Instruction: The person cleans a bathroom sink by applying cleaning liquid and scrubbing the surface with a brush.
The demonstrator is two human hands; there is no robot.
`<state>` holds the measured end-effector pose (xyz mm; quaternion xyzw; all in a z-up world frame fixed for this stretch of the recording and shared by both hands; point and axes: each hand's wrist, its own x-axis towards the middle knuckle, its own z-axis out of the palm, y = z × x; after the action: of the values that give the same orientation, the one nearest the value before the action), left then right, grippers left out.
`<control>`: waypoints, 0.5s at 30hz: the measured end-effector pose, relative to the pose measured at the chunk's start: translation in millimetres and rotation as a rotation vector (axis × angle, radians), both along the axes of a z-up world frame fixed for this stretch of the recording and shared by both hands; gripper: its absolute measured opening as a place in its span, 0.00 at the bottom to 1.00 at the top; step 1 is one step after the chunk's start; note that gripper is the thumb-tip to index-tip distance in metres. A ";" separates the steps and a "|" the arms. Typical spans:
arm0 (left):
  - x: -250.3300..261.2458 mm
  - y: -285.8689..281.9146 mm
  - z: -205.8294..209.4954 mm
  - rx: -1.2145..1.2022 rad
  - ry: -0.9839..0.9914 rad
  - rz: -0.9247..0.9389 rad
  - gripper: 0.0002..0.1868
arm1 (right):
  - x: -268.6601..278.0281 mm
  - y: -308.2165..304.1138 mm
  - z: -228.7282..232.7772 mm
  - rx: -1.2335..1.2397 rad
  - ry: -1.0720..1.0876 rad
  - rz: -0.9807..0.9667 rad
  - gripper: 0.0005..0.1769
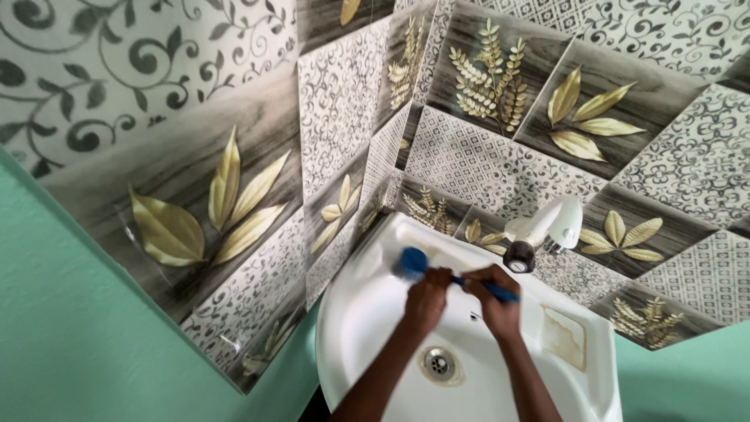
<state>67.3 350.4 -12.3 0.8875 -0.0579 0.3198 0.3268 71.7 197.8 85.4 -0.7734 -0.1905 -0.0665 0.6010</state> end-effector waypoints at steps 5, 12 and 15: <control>57.5 -6.6 -14.6 -0.066 -0.030 0.029 0.16 | 29.8 27.7 -17.6 0.136 -0.295 -0.040 0.03; 13.1 12.4 -3.6 0.000 0.052 0.113 0.11 | 10.7 22.7 -10.7 0.054 -0.107 0.036 0.06; 3.2 -27.2 -5.5 0.053 -0.121 0.116 0.15 | -12.2 -12.2 -16.2 0.134 -0.111 0.001 0.05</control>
<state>70.5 323.2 -17.8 0.8767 -0.0344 0.3897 0.2801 59.5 185.6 69.2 -0.7263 -0.2190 -0.1215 0.6401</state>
